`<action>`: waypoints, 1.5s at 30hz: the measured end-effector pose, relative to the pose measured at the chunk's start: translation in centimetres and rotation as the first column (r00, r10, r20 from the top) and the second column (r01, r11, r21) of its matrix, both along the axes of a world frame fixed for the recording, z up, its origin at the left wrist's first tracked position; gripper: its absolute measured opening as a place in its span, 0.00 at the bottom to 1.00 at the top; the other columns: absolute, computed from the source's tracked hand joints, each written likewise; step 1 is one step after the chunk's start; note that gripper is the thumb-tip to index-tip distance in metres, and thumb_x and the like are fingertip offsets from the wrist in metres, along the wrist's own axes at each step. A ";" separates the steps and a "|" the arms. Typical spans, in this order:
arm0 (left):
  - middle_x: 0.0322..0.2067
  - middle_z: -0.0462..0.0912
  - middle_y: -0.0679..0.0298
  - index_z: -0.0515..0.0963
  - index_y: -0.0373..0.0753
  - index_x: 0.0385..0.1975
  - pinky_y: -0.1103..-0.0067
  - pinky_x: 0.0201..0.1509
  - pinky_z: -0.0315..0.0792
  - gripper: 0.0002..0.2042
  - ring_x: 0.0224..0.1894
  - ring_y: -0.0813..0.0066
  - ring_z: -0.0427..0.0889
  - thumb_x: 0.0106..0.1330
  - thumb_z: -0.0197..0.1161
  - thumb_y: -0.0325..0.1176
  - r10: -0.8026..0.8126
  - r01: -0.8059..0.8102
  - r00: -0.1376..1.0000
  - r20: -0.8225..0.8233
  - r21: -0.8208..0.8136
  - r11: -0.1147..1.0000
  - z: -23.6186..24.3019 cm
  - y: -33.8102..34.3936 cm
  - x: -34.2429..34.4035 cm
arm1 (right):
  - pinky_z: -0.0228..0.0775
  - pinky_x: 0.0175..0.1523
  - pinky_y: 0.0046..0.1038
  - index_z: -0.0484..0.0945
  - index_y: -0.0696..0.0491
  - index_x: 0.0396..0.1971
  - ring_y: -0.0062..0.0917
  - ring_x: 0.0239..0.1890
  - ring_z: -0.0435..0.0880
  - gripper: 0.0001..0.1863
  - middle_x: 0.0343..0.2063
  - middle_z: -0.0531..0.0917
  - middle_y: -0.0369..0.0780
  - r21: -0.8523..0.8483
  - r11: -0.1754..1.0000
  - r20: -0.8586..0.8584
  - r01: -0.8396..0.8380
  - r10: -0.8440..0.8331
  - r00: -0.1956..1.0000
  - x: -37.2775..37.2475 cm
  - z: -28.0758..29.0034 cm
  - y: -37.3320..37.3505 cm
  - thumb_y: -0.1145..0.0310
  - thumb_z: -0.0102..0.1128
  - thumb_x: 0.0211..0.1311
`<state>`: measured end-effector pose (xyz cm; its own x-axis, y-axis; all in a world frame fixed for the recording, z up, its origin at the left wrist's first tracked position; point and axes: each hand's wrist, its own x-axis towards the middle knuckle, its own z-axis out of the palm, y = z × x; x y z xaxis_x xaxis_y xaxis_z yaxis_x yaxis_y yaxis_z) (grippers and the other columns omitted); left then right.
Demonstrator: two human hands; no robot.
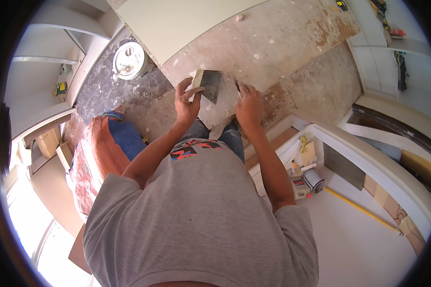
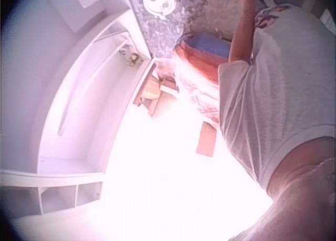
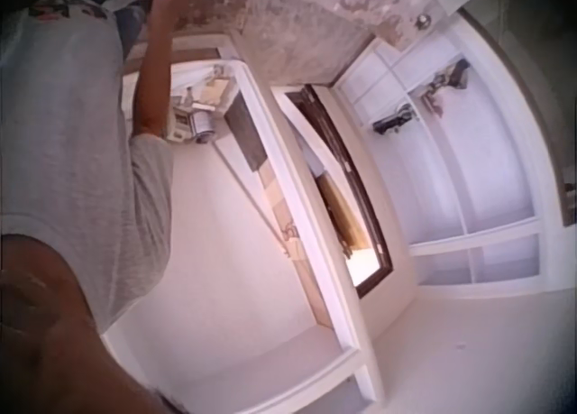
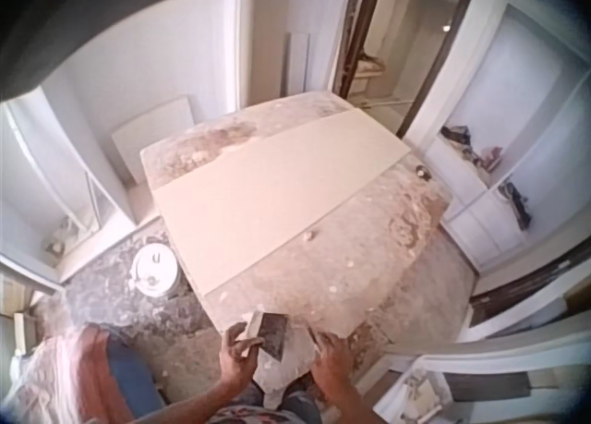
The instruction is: The recorder mixes wood filler and then sands/fits a wooden trim piece into a cabinet corner.
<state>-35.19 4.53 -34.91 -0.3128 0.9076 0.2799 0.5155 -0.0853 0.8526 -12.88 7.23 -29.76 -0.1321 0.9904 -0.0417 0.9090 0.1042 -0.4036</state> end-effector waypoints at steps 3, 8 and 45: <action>0.57 0.81 0.58 0.90 0.45 0.40 0.74 0.49 0.81 0.13 0.46 0.66 0.87 0.60 0.64 0.20 -0.059 0.088 0.993 0.103 -0.297 0.951 -0.9 -0.8 0.2 | 0.73 0.60 0.41 0.78 0.49 0.61 0.41 0.56 0.77 0.30 0.55 0.80 0.41 -0.027 0.997 0.064 -0.067 0.069 0.996 -0.3 0.2 -1.7 0.76 0.62 0.54; 0.55 0.83 0.56 0.86 0.38 0.46 0.76 0.44 0.82 0.15 0.42 0.67 0.89 0.58 0.67 0.23 -0.019 0.105 0.975 0.222 -0.383 0.918 -1.7 -1.5 0.7 | 0.73 0.59 0.40 0.78 0.49 0.61 0.40 0.56 0.77 0.30 0.54 0.80 0.40 -0.073 0.990 0.122 -0.122 0.130 0.984 -1.0 -1.0 -4.9 0.74 0.62 0.53; 0.22 0.82 0.61 0.68 0.34 0.50 0.72 0.26 0.79 0.24 0.21 0.71 0.83 0.58 0.72 0.29 0.174 0.037 0.939 0.296 -0.591 0.806 -4.4 -2.1 4.0 | 0.78 0.45 0.35 0.80 0.52 0.48 0.29 0.51 0.79 0.17 0.44 0.79 0.37 0.145 0.961 0.379 -0.234 0.165 0.911 -7.4 -5.2 2.6 0.64 0.60 0.60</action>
<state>-31.21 2.47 -39.27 -0.3560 0.8352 -0.4192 0.1898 0.5039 0.8427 -20.25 9.86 -34.96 -0.3379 0.9396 0.0550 0.9408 0.3389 -0.0099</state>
